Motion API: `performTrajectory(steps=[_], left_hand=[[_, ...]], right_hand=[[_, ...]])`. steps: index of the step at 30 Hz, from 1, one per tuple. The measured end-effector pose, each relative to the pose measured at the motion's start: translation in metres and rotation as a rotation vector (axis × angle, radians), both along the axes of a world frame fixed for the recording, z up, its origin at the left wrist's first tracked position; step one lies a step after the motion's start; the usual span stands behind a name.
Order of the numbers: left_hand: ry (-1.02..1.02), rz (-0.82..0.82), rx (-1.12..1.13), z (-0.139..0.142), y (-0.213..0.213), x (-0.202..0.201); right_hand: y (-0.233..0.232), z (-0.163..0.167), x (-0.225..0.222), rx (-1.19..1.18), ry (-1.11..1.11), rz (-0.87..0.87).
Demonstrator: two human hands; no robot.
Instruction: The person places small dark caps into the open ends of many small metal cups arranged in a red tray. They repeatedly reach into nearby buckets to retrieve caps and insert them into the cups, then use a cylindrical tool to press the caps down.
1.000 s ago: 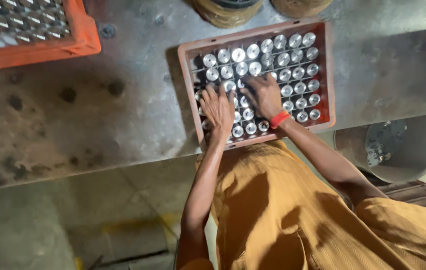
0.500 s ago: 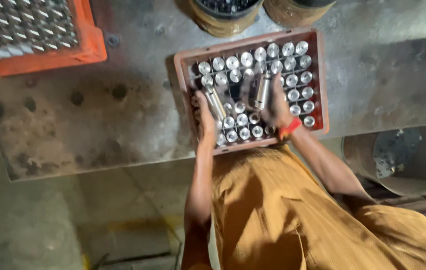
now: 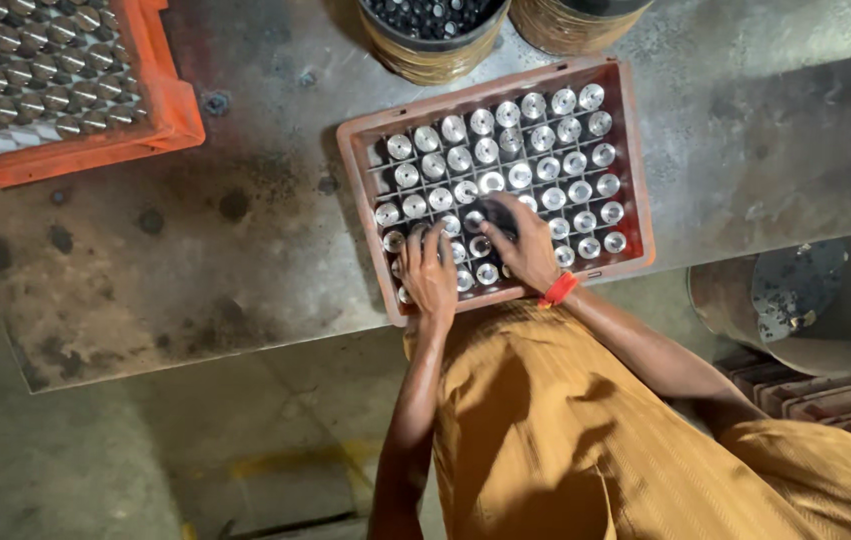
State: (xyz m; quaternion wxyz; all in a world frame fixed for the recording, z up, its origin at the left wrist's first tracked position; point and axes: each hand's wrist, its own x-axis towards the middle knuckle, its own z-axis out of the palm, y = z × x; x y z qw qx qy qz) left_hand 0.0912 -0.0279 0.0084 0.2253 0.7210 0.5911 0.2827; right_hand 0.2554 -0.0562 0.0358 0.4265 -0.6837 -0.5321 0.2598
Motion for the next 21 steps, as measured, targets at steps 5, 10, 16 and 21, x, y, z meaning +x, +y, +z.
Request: performTrajectory(steps=[5,10,16,21], left_hand=[[0.323,0.035,-0.107,-0.009,0.008,0.013],[0.282,-0.176,0.014,-0.004,0.037,0.004],[-0.208,-0.062,-0.376,0.011,0.043,-0.049],[-0.857,0.249,-0.842,-0.012,0.025,-0.023]], right_hand=[[0.003,-0.035,-0.010,-0.272,-0.258,0.006],[0.017,-0.048,0.001,-0.152,-0.324,0.117],[-0.008,-0.005,0.065,0.212,-0.118,0.051],[-0.009,-0.026,0.051,-0.128,0.795,-0.227]])
